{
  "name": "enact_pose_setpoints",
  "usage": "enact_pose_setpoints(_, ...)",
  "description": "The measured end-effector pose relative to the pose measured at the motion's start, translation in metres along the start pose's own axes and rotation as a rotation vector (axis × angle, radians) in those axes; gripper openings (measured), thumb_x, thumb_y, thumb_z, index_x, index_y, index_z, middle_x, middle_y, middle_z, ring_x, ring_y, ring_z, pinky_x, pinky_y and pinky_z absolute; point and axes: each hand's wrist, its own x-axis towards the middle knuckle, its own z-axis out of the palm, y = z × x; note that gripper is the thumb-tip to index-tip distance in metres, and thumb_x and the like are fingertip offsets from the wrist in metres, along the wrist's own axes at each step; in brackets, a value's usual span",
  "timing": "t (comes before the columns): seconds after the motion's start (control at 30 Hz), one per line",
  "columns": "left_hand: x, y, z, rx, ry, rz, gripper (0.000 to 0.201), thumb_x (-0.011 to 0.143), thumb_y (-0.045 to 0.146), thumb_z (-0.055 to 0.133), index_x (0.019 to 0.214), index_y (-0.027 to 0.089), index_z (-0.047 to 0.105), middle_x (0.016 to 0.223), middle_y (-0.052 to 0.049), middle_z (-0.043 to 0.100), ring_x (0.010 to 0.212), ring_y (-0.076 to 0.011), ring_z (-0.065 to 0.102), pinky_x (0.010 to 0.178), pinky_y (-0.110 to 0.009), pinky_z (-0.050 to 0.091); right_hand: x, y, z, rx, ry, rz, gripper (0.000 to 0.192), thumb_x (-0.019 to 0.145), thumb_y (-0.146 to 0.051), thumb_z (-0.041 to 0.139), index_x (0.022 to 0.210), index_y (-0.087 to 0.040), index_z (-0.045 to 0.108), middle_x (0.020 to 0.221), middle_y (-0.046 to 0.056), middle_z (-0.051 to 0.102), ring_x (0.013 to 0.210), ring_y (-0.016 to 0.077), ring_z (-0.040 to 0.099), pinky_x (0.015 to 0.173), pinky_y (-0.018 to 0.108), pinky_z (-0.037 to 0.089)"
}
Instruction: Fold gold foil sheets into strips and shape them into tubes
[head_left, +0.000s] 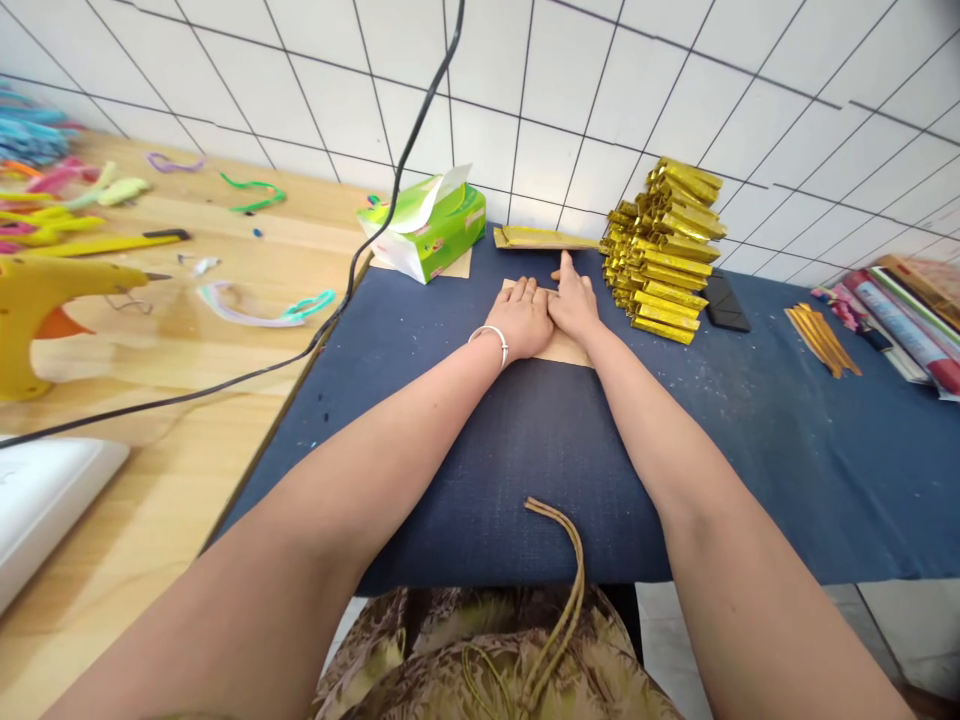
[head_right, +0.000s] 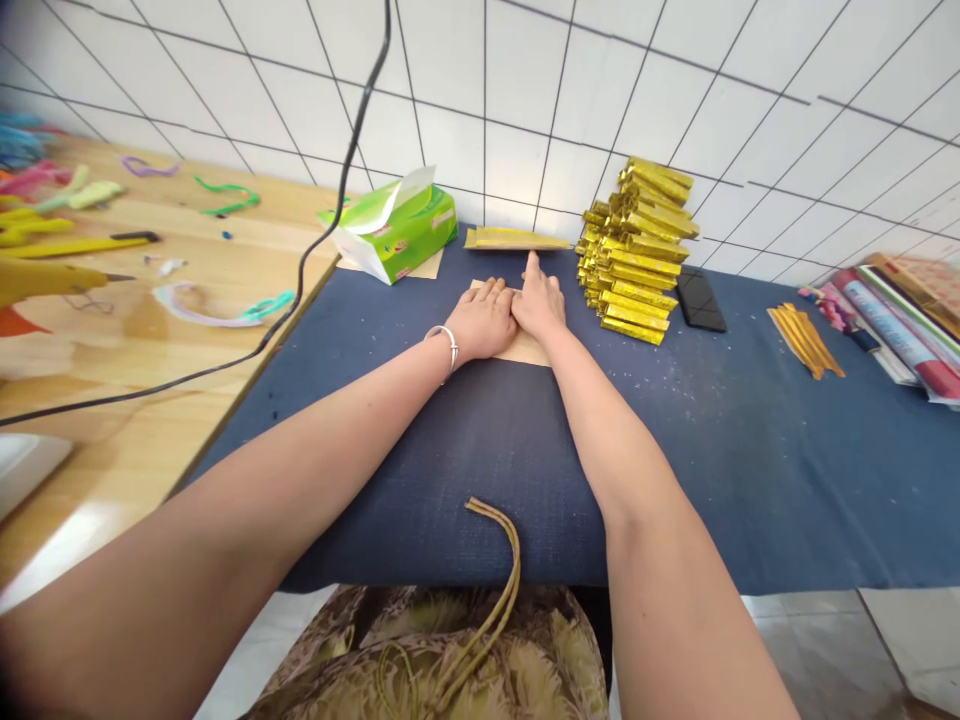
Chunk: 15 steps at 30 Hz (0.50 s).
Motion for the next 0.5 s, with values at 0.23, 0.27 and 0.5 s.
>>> enact_pose_setpoints(0.23,0.002,-0.0017,0.0027,-0.009,0.033,0.009,0.055,0.09,0.034,0.021,0.135,0.006,0.035,0.145,-0.016,0.032,0.136,-0.0271,0.023,0.111,-0.042,0.017,0.0032,0.0039,0.0048,0.046,0.046,0.013,0.08,0.08,-0.026,0.039,0.145,-0.018,-0.006,0.126,0.009,0.052,0.109,0.029,0.046,0.094,0.052,0.036)
enact_pose_setpoints(0.27,0.0021,-0.002,0.0032,-0.01,0.037,0.01,0.055,0.09,0.034,0.021,0.135,0.006,0.035,0.145,-0.016,0.032,0.136,-0.0271,0.024,0.111,-0.042,0.017,0.0034,0.004,0.0044,0.035,0.037,0.009,0.078,0.08,-0.026,0.039,0.146,-0.018,-0.003,0.126,0.009,0.051,0.109,0.0287,0.046,0.094,0.052,0.036)
enact_pose_setpoints(0.5,0.0039,-0.0039,0.0042,0.014,0.014,0.013,0.058,0.09,0.035,0.021,0.138,0.005,0.031,0.146,-0.015,0.03,0.137,-0.0276,0.021,0.111,-0.043,0.015,0.0,-0.0057,-0.0007,-0.075,-0.06,0.001,0.041,0.087,-0.028,0.032,0.124,-0.022,0.048,0.132,0.009,0.046,0.114,0.0314,0.04,0.092,0.054,0.037)
